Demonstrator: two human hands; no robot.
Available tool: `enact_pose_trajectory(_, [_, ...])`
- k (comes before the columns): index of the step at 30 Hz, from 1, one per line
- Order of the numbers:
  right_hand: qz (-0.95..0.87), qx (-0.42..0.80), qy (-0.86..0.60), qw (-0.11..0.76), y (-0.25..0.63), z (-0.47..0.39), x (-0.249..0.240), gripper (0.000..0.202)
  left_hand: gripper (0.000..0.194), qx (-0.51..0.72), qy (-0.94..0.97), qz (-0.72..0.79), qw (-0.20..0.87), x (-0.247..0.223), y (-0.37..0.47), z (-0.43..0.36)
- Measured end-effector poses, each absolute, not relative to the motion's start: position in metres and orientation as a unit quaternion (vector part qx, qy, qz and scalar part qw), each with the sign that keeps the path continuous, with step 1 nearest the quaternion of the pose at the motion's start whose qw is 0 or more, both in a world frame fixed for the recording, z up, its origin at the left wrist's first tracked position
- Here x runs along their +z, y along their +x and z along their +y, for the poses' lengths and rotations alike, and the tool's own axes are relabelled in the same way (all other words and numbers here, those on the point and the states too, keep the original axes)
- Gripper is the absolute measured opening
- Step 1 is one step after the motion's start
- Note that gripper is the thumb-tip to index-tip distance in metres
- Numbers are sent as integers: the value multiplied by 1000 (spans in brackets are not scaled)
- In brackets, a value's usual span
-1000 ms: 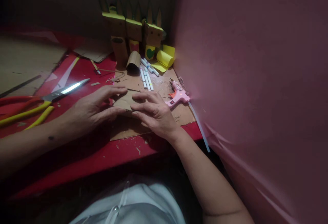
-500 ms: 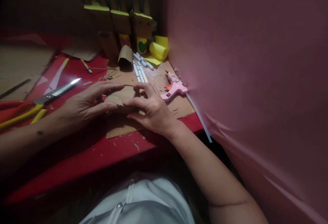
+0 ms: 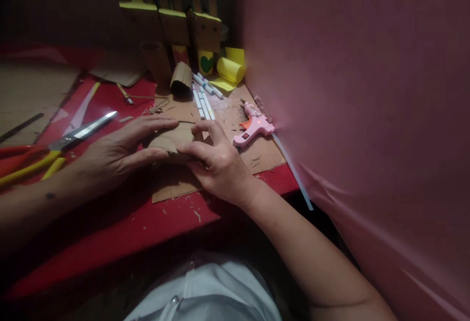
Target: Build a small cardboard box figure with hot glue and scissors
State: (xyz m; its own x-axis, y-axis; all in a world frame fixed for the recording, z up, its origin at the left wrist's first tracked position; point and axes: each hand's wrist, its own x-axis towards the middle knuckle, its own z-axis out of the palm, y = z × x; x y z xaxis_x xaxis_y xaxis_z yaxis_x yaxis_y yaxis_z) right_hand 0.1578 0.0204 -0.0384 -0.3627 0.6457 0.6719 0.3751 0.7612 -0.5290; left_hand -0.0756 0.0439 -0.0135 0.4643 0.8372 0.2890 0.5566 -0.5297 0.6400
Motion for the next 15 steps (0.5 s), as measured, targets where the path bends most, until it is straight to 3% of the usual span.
enact_pose_trajectory(10, [-781, 196, -304, 509, 160, 22, -43, 20, 74, 328, 832, 382, 234, -21, -78, 44])
enact_pose_trajectory(15, [-788, 194, -317, 491, 163, 19, -38, 23, 63, 343, 825, 364, 262, -18, -79, 40])
